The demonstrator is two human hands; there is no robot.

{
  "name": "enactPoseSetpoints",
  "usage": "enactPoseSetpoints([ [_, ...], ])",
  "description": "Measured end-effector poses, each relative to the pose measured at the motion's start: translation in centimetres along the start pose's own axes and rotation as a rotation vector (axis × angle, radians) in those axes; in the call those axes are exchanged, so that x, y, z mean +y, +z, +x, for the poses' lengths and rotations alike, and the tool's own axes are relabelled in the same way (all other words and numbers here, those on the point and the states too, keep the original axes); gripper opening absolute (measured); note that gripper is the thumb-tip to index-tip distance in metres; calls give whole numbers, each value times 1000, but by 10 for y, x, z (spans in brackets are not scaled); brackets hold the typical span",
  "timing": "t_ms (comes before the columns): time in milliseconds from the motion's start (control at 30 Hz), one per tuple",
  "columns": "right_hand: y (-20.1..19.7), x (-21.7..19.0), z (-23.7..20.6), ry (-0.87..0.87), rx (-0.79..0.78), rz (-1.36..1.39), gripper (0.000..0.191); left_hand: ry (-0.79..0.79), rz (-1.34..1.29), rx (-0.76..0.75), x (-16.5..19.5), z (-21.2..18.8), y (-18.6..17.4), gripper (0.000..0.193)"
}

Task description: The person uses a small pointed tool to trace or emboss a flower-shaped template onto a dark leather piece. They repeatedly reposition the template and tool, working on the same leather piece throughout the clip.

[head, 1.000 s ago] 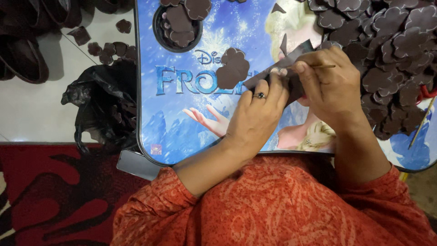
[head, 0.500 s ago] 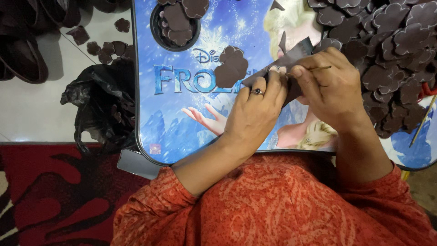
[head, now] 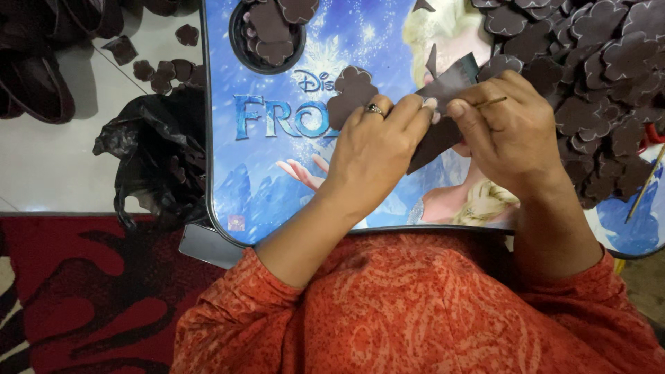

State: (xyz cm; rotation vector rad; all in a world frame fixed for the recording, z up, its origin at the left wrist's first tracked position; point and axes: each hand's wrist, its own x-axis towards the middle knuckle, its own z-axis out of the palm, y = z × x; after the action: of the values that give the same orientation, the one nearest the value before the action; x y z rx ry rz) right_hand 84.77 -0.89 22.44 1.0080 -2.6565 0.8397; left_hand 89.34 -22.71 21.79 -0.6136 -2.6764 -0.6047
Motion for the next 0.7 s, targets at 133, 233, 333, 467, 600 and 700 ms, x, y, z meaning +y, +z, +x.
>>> enactPoseSetpoints([
  [133,-2,-3,0,10,14,35,17,-15,-50,42,-2,3,1,25],
  [233,-1,-7,2,-8,-18,46,7,-23,-68,39,-3,1,-1,24],
  [333,1,-10,5,-90,-19,88,16,-23,-82,47,-5,0,-2,23],
  [467,2,-10,7,-98,-38,95,13,-31,-88,57,-6,0,-1,20],
  [600,1,-7,5,-117,-45,34,16,-34,-89,51,-7,-1,1,19],
  [700,1,-5,4,-101,-31,26,19,-38,-111,55,-10,-1,1,21],
])
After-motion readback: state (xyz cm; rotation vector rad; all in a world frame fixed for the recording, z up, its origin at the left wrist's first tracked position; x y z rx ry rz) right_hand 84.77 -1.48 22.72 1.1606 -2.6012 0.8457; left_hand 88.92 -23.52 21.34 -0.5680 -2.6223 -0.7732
